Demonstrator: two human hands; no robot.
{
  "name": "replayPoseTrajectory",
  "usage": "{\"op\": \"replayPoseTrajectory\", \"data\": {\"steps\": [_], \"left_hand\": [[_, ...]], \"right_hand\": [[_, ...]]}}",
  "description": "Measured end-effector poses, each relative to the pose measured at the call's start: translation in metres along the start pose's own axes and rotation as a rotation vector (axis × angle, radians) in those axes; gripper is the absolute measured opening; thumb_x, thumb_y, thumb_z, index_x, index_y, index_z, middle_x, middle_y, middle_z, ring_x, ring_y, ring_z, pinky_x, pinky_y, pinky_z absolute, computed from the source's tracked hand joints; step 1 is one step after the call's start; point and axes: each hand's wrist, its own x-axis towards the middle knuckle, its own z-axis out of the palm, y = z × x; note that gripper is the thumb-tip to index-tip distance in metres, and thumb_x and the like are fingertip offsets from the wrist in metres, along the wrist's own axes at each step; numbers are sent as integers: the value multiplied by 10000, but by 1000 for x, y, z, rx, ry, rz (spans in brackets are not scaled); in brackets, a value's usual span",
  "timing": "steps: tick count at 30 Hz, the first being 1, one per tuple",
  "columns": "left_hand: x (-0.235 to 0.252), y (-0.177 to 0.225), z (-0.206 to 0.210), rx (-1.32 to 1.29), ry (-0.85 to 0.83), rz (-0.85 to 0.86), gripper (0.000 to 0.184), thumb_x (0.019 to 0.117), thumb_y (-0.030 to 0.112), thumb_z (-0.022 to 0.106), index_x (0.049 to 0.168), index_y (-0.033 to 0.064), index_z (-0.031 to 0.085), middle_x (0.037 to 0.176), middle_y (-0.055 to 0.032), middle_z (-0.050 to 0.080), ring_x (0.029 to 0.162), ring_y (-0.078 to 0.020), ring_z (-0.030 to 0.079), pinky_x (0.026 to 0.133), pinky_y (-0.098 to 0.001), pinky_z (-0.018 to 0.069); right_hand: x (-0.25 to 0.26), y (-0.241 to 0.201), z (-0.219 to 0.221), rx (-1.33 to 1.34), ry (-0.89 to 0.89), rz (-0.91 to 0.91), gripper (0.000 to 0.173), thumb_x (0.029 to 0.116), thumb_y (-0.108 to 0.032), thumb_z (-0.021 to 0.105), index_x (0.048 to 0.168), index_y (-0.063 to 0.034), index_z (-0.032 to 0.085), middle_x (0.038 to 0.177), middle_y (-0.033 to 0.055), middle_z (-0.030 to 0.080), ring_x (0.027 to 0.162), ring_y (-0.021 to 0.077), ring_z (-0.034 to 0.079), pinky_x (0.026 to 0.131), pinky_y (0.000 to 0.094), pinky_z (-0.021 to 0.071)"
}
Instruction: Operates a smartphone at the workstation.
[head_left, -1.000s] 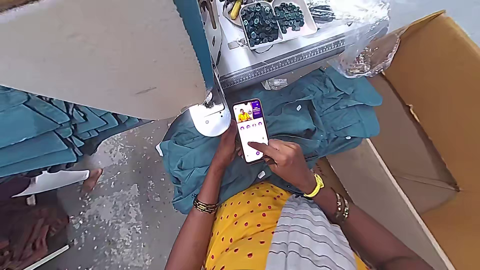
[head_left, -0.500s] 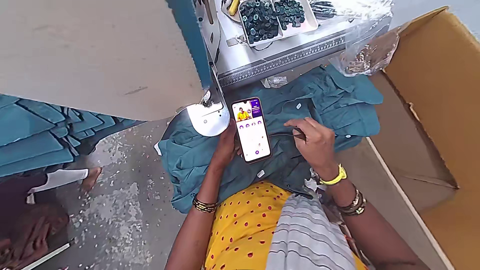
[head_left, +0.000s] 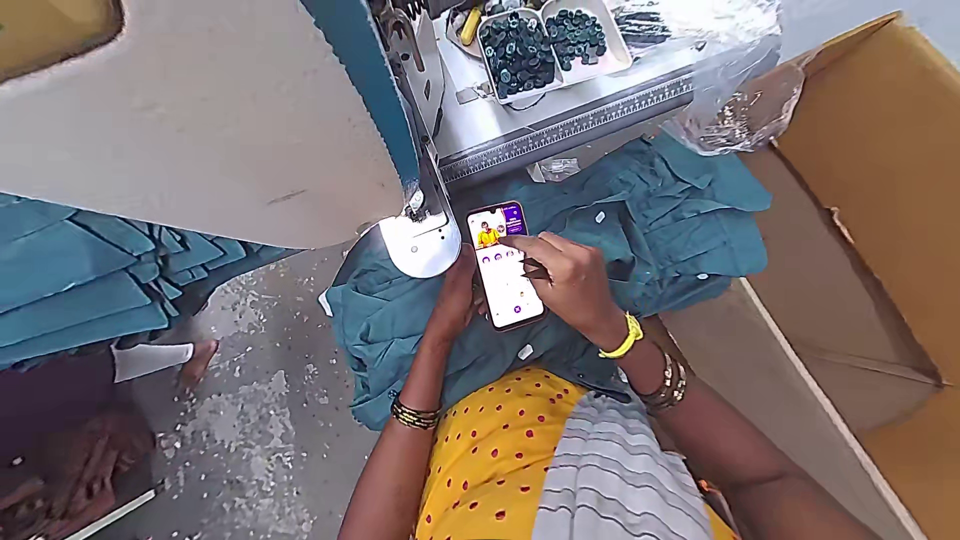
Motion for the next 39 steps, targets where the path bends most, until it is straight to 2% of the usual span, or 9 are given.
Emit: {"op": "replayPoseTrajectory", "data": {"steps": [3,7,12,21,25,29,31,35,39], "left_hand": [[0,-1,-1,0,2,8,435,1115,406,215,1087,139,557,650,37,617,418,-8,479,399,-148,431],[0,0,-1,-4,0,-4,451,1115,411,204,1081,137,560,632,35,610,408,-6,474,394,-147,428],[-1,1,1,39,13,-9,448,1117,410,190,1084,148,553,640,45,616,412,0,476,397,-144,430],[-2,-1,-1,18,-25,24,437,1109,442,221,1090,167,559,663,56,624,425,7,476,407,-141,428],[0,-2,-3,-1,-41,43,437,1110,434,227,1048,163,563,634,56,605,420,3,477,410,-142,434],[0,-1,-2,12,-23,25,444,1112,428,210,1071,155,558,637,54,608,419,1,475,408,-142,429],[-1,-1,-2,15,-12,12,444,1115,416,201,1077,154,557,635,51,608,416,1,472,404,-143,429],[-1,0,-1,25,-14,11,437,1117,403,195,1069,168,560,647,57,621,413,8,471,401,-137,426],[-1,1,-1,18,-15,8,446,1117,405,194,1065,167,568,645,50,619,414,6,473,399,-141,427]], "right_hand": [[-7,6,-7,15,20,72,280,874,-71,696,1139,-114,778,825,90,703,671,220,673,561,381,537],[-31,16,-11,-84,21,74,272,897,-93,633,1113,-121,796,696,73,615,564,201,588,499,345,468],[-48,15,-9,-104,6,44,271,905,-91,621,1106,-116,802,654,73,601,546,201,583,493,326,460],[-31,0,7,-51,-20,-63,312,898,-80,653,1169,-142,794,638,62,580,558,202,588,494,321,460],[-23,-5,19,-61,-35,-100,301,920,-93,648,1178,-150,791,646,59,581,562,201,585,496,314,455],[-22,-5,20,-29,-1,-39,323,867,-65,683,1167,-122,789,671,67,615,572,205,609,498,328,476],[-24,-5,15,-3,18,-1,349,870,-57,675,1200,-114,773,684,70,621,575,202,609,503,332,478],[-31,2,7,35,8,58,298,879,-67,654,1141,-112,789,713,71,638,584,189,608,511,328,484],[-40,8,2,52,14,111,275,928,-104,620,1151,-115,781,745,64,668,608,167,614,542,325,495]]}}
